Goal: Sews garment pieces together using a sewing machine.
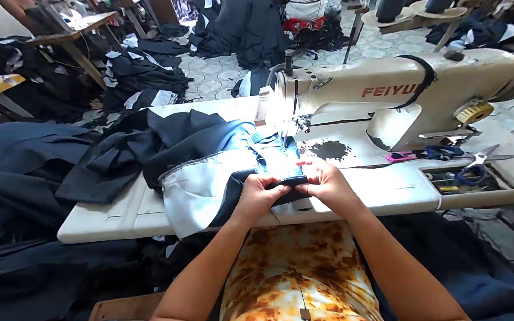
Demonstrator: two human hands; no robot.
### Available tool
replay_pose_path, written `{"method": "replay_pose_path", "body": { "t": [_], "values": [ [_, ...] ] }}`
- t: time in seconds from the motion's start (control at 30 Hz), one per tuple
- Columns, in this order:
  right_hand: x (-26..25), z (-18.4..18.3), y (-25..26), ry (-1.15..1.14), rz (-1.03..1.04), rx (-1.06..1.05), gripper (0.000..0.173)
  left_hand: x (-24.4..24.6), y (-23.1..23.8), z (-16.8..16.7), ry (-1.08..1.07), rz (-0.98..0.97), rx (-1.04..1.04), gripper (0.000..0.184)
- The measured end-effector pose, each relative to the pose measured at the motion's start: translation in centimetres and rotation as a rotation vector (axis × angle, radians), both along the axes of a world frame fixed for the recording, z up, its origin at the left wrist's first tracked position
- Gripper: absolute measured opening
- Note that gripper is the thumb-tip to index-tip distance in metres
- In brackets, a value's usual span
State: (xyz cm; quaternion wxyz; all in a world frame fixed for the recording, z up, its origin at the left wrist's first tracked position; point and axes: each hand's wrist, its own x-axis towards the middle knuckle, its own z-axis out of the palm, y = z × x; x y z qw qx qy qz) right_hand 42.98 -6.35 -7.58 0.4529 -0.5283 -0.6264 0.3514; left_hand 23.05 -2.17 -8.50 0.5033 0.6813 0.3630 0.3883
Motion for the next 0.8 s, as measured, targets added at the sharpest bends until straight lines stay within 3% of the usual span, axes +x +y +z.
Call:
{"method": "replay_pose_path", "body": {
  "t": [0.2, 0.3, 0.37, 0.43, 0.53, 0.67, 0.8],
  "values": [
    [-0.6, 1.5, 0.7, -0.019, 0.034, 0.178, 0.035, -0.3, 0.7, 1.1, -0.009, 0.018, 0.195, 0.002],
    [-1.2, 2.3, 1.4, -0.127, -0.083, 0.511, 0.028, -0.2, 1.1, 2.0, -0.075, 0.080, 0.448, 0.007],
    [-1.8, 2.4, 2.0, -0.268, -0.245, 0.789, 0.029, -0.1, 1.5, 2.7, -0.105, 0.157, 0.574, 0.008],
    [-3.0, 1.7, 2.5, -0.345, -0.328, 0.918, 0.034, 0.1, 1.9, 3.2, -0.114, 0.219, 0.648, 0.008],
    [-4.8, 0.1, 3.3, -0.366, -0.330, 0.861, 0.047, 0.6, 2.2, 3.0, -0.126, 0.260, 0.716, 0.008],
    [-4.8, -1.1, 4.4, -0.309, -0.337, 0.834, 0.017, 0.0, 2.7, 0.9, -0.075, 0.262, 0.833, 0.017],
    [-2.5, -1.2, 3.9, -0.089, -0.309, 0.612, 0.016, -3.1, 2.4, -2.4, 0.313, 0.365, 1.036, 0.042]
  ]
}}
